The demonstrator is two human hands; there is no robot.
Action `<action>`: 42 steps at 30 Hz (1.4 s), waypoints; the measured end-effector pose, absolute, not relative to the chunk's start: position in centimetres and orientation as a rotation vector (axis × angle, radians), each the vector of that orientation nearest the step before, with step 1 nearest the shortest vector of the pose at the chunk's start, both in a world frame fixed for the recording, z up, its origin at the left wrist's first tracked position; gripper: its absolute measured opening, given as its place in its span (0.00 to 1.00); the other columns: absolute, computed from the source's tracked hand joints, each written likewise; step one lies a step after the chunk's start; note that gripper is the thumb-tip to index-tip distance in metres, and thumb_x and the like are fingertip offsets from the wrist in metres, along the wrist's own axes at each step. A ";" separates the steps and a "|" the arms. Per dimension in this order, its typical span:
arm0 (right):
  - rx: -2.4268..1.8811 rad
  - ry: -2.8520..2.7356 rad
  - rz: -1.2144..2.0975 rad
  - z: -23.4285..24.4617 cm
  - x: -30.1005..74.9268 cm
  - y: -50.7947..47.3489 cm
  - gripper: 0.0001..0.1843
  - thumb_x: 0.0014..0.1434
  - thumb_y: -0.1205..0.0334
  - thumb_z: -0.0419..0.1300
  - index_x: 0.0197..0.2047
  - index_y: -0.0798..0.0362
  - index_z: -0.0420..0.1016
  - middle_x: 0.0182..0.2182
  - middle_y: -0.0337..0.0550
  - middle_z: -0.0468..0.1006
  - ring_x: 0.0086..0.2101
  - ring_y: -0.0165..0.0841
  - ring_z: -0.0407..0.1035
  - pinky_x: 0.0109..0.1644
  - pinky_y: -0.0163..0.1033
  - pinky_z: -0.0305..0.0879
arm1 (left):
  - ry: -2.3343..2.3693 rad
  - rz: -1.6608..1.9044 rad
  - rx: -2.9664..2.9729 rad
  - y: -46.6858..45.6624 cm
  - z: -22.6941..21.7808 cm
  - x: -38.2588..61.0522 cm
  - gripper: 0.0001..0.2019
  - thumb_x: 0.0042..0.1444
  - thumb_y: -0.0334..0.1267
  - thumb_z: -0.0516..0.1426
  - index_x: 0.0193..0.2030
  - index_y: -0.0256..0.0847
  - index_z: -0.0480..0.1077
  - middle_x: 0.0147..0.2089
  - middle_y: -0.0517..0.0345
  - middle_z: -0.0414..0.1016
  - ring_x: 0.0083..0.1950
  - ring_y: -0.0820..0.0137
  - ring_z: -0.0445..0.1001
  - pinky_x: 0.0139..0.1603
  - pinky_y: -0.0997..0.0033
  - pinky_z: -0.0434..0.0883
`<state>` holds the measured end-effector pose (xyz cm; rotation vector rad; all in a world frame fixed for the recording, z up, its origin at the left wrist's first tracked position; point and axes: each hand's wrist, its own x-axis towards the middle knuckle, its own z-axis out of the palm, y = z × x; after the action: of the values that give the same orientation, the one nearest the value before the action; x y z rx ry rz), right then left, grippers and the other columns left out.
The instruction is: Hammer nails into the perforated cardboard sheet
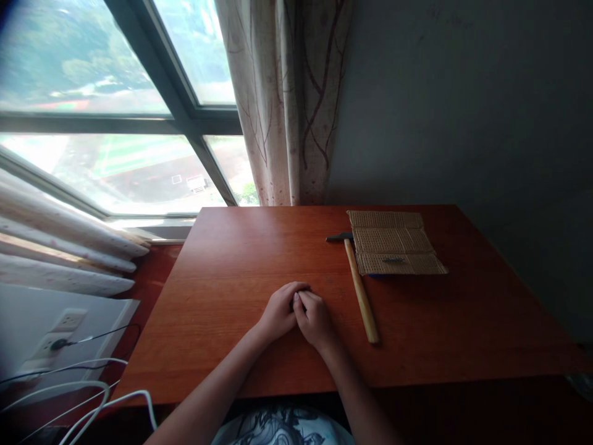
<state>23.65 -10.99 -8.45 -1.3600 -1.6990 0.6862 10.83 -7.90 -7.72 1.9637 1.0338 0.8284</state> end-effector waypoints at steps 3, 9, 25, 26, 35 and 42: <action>-1.363 -1.693 0.682 -8.4 23.6 -11.0 0.19 0.70 0.60 0.46 0.27 0.50 0.63 0.25 0.43 0.73 0.27 0.34 0.68 0.32 0.38 0.58 | 1.035 0.824 1.969 -7.9 -7.7 10.8 0.18 0.54 0.29 0.55 0.52 0.39 0.71 0.48 0.50 0.78 0.49 0.63 0.76 0.52 0.62 0.72; -1.364 -1.693 0.683 -8.2 23.6 -11.0 0.19 0.70 0.59 0.45 0.26 0.50 0.62 0.25 0.43 0.73 0.27 0.33 0.68 0.32 0.38 0.58 | 1.038 0.816 1.961 -7.9 -7.6 10.8 0.18 0.53 0.28 0.55 0.52 0.39 0.70 0.48 0.49 0.78 0.49 0.63 0.76 0.52 0.62 0.72; -1.378 -1.691 0.677 -8.2 23.7 -11.0 0.20 0.70 0.59 0.45 0.26 0.50 0.63 0.25 0.43 0.73 0.27 0.33 0.68 0.32 0.38 0.59 | 1.029 0.819 1.967 -7.9 -7.6 10.8 0.18 0.54 0.28 0.54 0.52 0.39 0.71 0.49 0.49 0.78 0.49 0.62 0.76 0.52 0.61 0.72; -1.377 -1.691 0.677 -8.2 23.7 -11.0 0.20 0.70 0.59 0.45 0.26 0.50 0.63 0.25 0.43 0.73 0.27 0.33 0.68 0.32 0.37 0.59 | 1.028 0.823 1.967 -7.9 -7.6 10.8 0.18 0.54 0.28 0.54 0.52 0.39 0.71 0.49 0.49 0.78 0.49 0.62 0.76 0.52 0.61 0.72; -1.374 -1.686 0.675 -8.2 23.6 -11.0 0.19 0.70 0.59 0.45 0.26 0.50 0.64 0.25 0.43 0.73 0.27 0.33 0.68 0.31 0.37 0.59 | 1.035 0.822 1.967 -7.8 -7.6 10.8 0.18 0.54 0.28 0.55 0.51 0.39 0.71 0.49 0.49 0.78 0.49 0.62 0.76 0.52 0.61 0.72; -1.374 -1.683 0.668 -8.2 23.6 -11.0 0.20 0.69 0.59 0.46 0.25 0.50 0.63 0.24 0.43 0.73 0.26 0.33 0.67 0.31 0.38 0.58 | 1.030 0.827 1.974 -7.8 -7.7 10.8 0.17 0.54 0.29 0.55 0.52 0.39 0.71 0.48 0.49 0.78 0.49 0.63 0.76 0.52 0.62 0.72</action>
<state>23.63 -10.98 -8.15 -1.3737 -1.6827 0.6677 10.82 -7.84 -7.71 1.9741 1.0303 0.8268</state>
